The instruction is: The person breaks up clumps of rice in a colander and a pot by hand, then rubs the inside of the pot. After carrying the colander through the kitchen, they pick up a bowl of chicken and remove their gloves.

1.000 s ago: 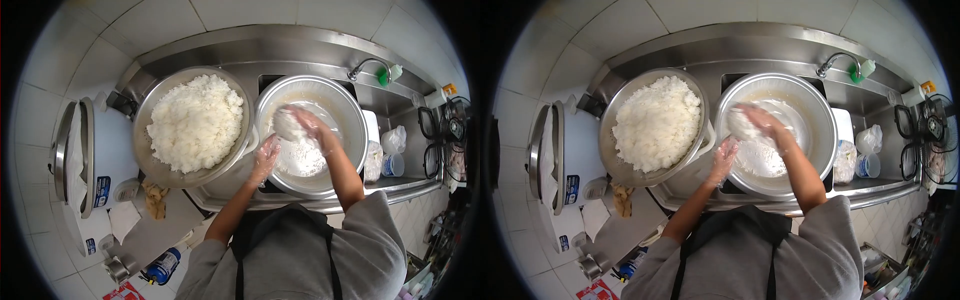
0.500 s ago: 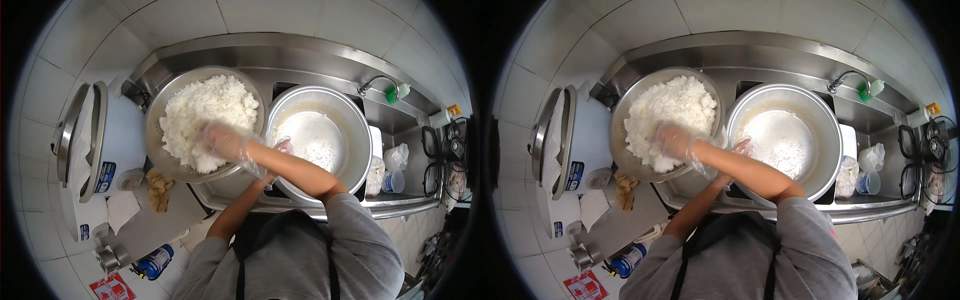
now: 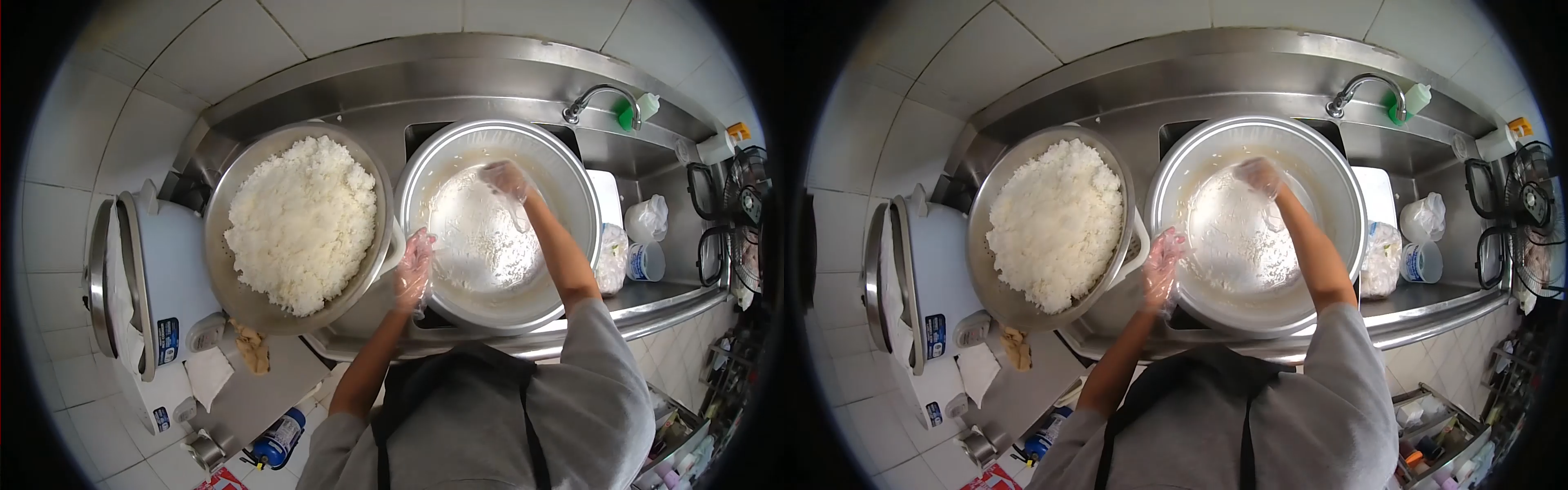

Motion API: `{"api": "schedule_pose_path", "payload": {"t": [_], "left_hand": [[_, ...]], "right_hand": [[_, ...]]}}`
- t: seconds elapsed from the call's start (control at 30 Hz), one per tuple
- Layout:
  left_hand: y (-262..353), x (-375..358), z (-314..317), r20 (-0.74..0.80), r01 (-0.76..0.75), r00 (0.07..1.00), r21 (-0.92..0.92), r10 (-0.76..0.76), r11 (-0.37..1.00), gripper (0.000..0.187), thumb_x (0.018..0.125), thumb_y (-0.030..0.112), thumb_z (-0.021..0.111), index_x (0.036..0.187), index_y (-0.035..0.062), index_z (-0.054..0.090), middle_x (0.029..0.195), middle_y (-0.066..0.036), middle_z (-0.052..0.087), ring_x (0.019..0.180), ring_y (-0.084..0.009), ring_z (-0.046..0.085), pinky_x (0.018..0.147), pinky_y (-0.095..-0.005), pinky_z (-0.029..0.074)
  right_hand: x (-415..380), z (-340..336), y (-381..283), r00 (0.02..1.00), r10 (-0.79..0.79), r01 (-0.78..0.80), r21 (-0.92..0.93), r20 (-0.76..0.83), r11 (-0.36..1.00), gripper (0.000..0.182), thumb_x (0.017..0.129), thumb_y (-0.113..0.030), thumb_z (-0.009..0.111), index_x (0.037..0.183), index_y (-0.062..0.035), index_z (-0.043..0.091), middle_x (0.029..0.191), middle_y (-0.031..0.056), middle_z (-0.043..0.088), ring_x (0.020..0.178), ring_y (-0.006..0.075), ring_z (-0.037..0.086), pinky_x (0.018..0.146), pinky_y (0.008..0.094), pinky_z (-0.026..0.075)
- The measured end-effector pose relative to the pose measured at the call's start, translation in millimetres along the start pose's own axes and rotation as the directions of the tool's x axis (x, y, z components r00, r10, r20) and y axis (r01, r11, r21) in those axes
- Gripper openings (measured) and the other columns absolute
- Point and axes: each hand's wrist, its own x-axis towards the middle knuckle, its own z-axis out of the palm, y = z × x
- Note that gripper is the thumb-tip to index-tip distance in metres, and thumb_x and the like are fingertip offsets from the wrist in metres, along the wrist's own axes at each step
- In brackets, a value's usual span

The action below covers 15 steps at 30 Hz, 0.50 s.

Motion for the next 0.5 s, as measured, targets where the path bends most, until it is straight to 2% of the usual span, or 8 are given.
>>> {"api": "schedule_pose_path", "payload": {"t": [0.03, 0.1, 0.23, 0.3, 0.37, 0.43, 0.47, 0.5], "left_hand": [[2, 0, -2, 0.013, 0.052, 0.999, 0.020, -0.052, 0.998, 0.043, 0.091, 0.010, 0.045, 0.130, 0.0005, 0.029, 0.114, -0.008, 0.047, 0.104, -0.0116, 0.044, 0.089, -0.0220, 0.035], [4, 1, -1, -0.043, 0.054, 0.998, -0.010, -0.054, 0.998, 0.040, 0.091, 0.010, 0.045, 0.128, 0.0001, 0.033, 0.113, -0.009, 0.048, 0.104, -0.0142, 0.047, 0.086, -0.0252, 0.040], [-5, 1, 0, -0.098, -0.099, 0.991, -0.071, 0.092, 0.993, 0.039, 0.089, 0.008, 0.046, 0.126, -0.0013, 0.035, 0.114, -0.011, 0.048, 0.105, -0.0185, 0.048, 0.084, -0.0313, 0.045], [-7, 1, 1, -0.112, -0.098, 0.989, -0.022, 0.095, 0.995, 0.041, 0.088, 0.007, 0.047, 0.126, -0.0019, 0.035, 0.115, -0.012, 0.048, 0.106, -0.0187, 0.048, 0.086, -0.0322, 0.044], [-7, -3, -1, -0.143, -0.044, 0.989, -0.001, 0.043, 0.999, 0.043, 0.086, 0.002, 0.047, 0.127, -0.0021, 0.034, 0.115, -0.013, 0.048, 0.105, -0.0176, 0.048, 0.088, -0.0328, 0.044], [-6, -5, -2, -0.115, -0.062, 0.991, 0.051, 0.068, 0.997, 0.043, 0.085, 0.000, 0.046, 0.127, -0.0022, 0.033, 0.114, -0.012, 0.048, 0.104, -0.0168, 0.048, 0.088, -0.0325, 0.043], [-4, -2, -2, -0.080, -0.103, 0.991, 0.101, 0.112, 0.990, 0.044, 0.085, -0.003, 0.046, 0.127, -0.0024, 0.033, 0.113, -0.012, 0.048, 0.104, -0.0160, 0.048, 0.089, -0.0322, 0.043], [-1, -1, -1, -0.073, -0.097, 0.992, 0.097, 0.104, 0.991, 0.044, 0.085, -0.003, 0.046, 0.127, -0.0024, 0.033, 0.113, -0.012, 0.048, 0.104, -0.0160, 0.048, 0.089, -0.0322, 0.043]], "right_hand": [[17, -3, 79, 0.998, -0.012, 0.014, 0.045, -0.056, 0.999, 0.022, 0.082, -0.019, 0.051, 0.098, -0.0099, 0.063, 0.099, 0.0048, 0.063, 0.094, 0.0196, 0.059, 0.082, 0.0293, 0.046], [13, -4, 50, 0.819, 0.243, -0.465, -0.354, -0.520, 0.811, 0.028, 0.084, -0.027, 0.047, 0.098, -0.0078, 0.062, 0.094, 0.0103, 0.064, 0.086, 0.0255, 0.061, 0.078, 0.0356, 0.047], [58, 35, 92, 0.584, 0.060, -0.412, -0.232, -0.810, 0.881, 0.041, 0.081, -0.043, 0.048, 0.082, -0.0057, 0.065, 0.078, 0.0138, 0.063, 0.071, 0.0304, 0.059, 0.067, 0.0400, 0.047], [87, 89, 93, 0.686, -0.208, 0.011, -0.277, -0.697, 0.961, 0.030, 0.086, -0.032, 0.046, 0.083, -0.0052, 0.059, 0.078, 0.0129, 0.059, 0.070, 0.0287, 0.057, 0.063, 0.0402, 0.046], [88, 153, 41, 0.855, -0.324, -0.056, -0.692, -0.405, 0.720, 0.026, 0.087, -0.023, 0.041, 0.084, -0.0022, 0.056, 0.081, 0.0169, 0.058, 0.070, 0.0301, 0.056, 0.062, 0.0424, 0.044], [52, 185, -14, 0.971, 0.054, -0.071, -0.065, -0.231, 0.995, 0.028, 0.084, -0.025, 0.044, 0.089, 0.0009, 0.051, 0.083, 0.0199, 0.055, 0.078, 0.0331, 0.054, 0.067, 0.0422, 0.044], [20, 207, -52, 0.856, 0.170, -0.138, 0.102, -0.488, 0.985, 0.031, 0.087, -0.025, 0.038, 0.086, 0.0007, 0.056, 0.082, 0.0234, 0.056, 0.078, 0.0365, 0.054, 0.070, 0.0450, 0.043], [8, 239, -14, 0.941, -0.172, 0.034, -0.425, -0.291, 0.905, 0.029, 0.085, -0.026, 0.041, 0.086, -0.0017, 0.057, 0.082, 0.0224, 0.057, 0.078, 0.0357, 0.056, 0.071, 0.0439, 0.043]]}}
